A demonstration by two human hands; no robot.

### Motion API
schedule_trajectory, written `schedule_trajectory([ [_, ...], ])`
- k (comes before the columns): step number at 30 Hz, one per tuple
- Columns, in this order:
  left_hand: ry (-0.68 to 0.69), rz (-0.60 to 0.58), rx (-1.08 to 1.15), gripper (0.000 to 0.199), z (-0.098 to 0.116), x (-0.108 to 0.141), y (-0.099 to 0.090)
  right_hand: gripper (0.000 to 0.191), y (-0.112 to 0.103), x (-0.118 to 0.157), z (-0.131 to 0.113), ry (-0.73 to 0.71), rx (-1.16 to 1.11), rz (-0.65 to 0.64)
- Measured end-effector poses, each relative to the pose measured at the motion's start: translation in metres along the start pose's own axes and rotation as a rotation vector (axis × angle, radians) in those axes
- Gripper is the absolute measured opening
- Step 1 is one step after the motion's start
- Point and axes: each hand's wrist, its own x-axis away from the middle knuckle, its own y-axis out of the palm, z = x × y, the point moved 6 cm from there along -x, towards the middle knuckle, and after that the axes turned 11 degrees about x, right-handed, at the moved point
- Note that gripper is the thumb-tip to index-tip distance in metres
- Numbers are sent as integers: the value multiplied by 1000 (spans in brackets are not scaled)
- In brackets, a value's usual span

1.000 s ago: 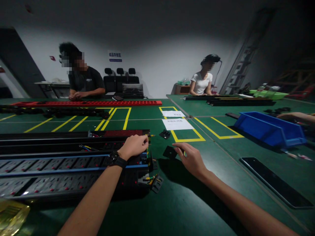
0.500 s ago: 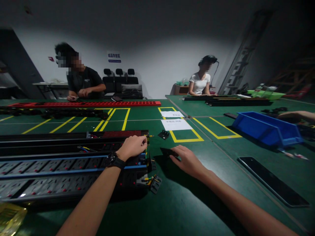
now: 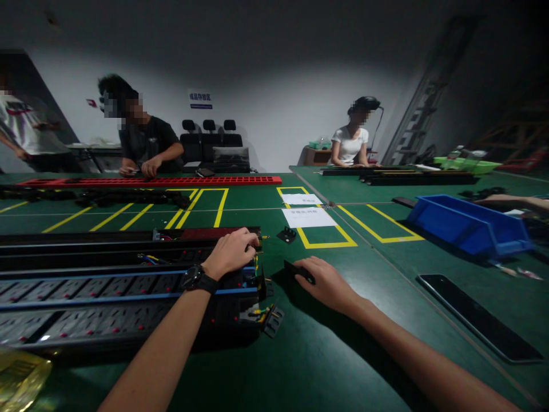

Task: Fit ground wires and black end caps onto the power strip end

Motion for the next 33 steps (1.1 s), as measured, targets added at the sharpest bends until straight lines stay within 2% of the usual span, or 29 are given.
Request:
schedule_trajectory([
  [3,-2,24,7,27,0,1,-3,27,1,0,-1,-6,2,-3],
  [8,-3,-59,-11,25,3,1,2,26,3,0,0,-5,22,-7],
  [18,0,-102,-100,28,15,0,1,25,6,1,3,6,16,-1],
  [27,3,-82,-106,23,14,0,3,25,9,2,5,15,27,-10],
  [33,-62,-68,-191,22,14,2,3,22,8,2,9,65,88,50],
])
